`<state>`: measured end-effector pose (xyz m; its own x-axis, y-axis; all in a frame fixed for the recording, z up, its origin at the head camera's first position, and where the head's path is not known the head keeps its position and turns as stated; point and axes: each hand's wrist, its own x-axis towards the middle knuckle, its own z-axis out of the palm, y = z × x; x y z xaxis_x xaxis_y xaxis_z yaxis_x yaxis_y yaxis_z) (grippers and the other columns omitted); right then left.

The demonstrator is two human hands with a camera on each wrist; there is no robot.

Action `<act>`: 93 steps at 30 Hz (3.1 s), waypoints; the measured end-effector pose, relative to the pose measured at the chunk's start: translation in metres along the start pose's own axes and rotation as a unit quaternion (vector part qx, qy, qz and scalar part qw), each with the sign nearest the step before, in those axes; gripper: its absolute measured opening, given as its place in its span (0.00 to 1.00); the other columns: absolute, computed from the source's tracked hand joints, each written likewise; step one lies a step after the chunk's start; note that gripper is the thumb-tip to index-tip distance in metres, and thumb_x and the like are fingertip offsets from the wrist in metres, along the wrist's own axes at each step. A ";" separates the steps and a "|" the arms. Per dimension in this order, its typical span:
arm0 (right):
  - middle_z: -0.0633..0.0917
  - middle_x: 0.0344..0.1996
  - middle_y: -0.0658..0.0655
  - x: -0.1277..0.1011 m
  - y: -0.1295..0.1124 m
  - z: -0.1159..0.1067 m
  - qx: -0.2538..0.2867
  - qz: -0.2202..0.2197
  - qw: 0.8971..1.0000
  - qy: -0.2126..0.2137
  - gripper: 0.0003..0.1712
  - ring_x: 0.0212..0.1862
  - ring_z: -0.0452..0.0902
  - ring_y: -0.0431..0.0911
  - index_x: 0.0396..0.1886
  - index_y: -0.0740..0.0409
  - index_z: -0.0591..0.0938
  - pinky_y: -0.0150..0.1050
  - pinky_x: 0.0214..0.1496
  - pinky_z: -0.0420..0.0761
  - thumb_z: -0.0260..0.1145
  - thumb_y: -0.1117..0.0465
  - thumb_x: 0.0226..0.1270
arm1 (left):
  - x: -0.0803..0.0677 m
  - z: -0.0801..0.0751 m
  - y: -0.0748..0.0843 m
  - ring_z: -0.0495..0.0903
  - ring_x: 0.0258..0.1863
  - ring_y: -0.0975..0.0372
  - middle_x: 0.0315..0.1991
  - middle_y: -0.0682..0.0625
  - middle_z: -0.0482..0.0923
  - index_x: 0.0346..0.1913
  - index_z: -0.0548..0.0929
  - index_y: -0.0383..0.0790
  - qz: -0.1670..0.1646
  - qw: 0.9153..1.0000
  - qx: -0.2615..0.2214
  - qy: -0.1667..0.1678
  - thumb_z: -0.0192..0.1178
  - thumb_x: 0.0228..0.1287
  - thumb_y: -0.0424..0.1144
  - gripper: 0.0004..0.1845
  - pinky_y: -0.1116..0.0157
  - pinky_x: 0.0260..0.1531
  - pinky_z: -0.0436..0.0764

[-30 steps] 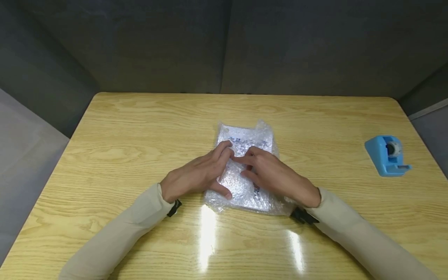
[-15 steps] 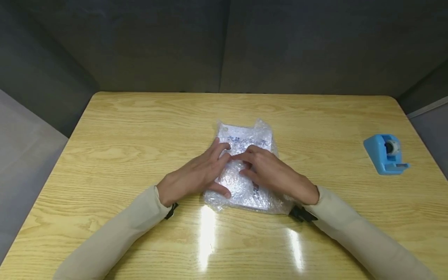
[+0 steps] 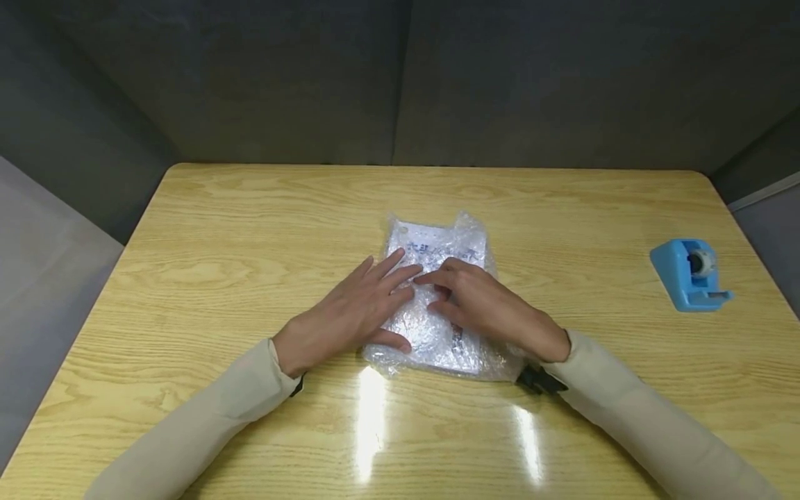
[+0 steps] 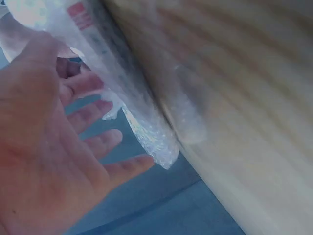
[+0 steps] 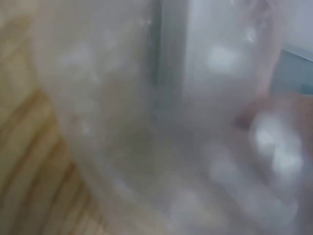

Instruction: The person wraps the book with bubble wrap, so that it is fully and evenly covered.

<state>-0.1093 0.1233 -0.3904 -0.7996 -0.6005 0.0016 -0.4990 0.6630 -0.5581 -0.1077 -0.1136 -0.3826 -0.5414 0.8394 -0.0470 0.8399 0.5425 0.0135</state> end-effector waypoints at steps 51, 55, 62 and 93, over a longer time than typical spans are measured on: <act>0.85 0.40 0.55 -0.004 -0.001 -0.005 0.022 -0.027 0.999 0.000 0.25 0.43 0.80 0.47 0.65 0.66 0.81 0.45 0.46 0.84 0.71 0.69 0.69 | 0.005 0.000 -0.018 0.44 0.81 0.40 0.83 0.43 0.49 0.79 0.66 0.66 0.014 0.996 -0.056 -0.070 0.61 0.40 0.80 0.57 0.27 0.72 0.46; 0.86 0.43 0.56 -0.009 -0.002 -0.004 0.034 -0.025 0.999 0.019 0.25 0.44 0.83 0.47 0.65 0.65 0.81 0.45 0.46 0.85 0.70 0.70 0.69 | 0.006 0.001 -0.018 0.43 0.81 0.40 0.84 0.43 0.48 0.80 0.65 0.66 0.007 0.994 -0.070 -0.079 0.62 0.40 0.80 0.57 0.27 0.71 0.47; 0.87 0.47 0.59 -0.018 -0.005 -0.005 0.059 -0.029 0.996 0.064 0.23 0.45 0.87 0.49 0.64 0.63 0.82 0.46 0.46 0.88 0.68 0.72 0.70 | 0.005 0.001 -0.019 0.50 0.80 0.38 0.82 0.42 0.52 0.78 0.68 0.66 0.021 0.997 -0.057 -0.055 0.61 0.40 0.80 0.56 0.26 0.69 0.55; 0.50 0.81 0.71 -0.118 0.050 -0.040 -0.019 0.146 0.983 0.113 0.51 0.77 0.48 0.75 0.86 0.49 0.55 0.83 0.62 0.58 0.72 0.51 0.72 | 0.006 0.001 -0.019 0.46 0.81 0.39 0.83 0.44 0.49 0.77 0.70 0.64 0.006 0.992 -0.112 -0.065 0.66 0.37 0.78 0.57 0.23 0.65 0.57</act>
<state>-0.0535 0.2457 -0.3854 -0.9619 -0.2714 0.0321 -0.2464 0.8105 -0.5314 -0.1272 -0.1191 -0.3843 -0.5102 0.8422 -0.1745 0.8091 0.5388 0.2348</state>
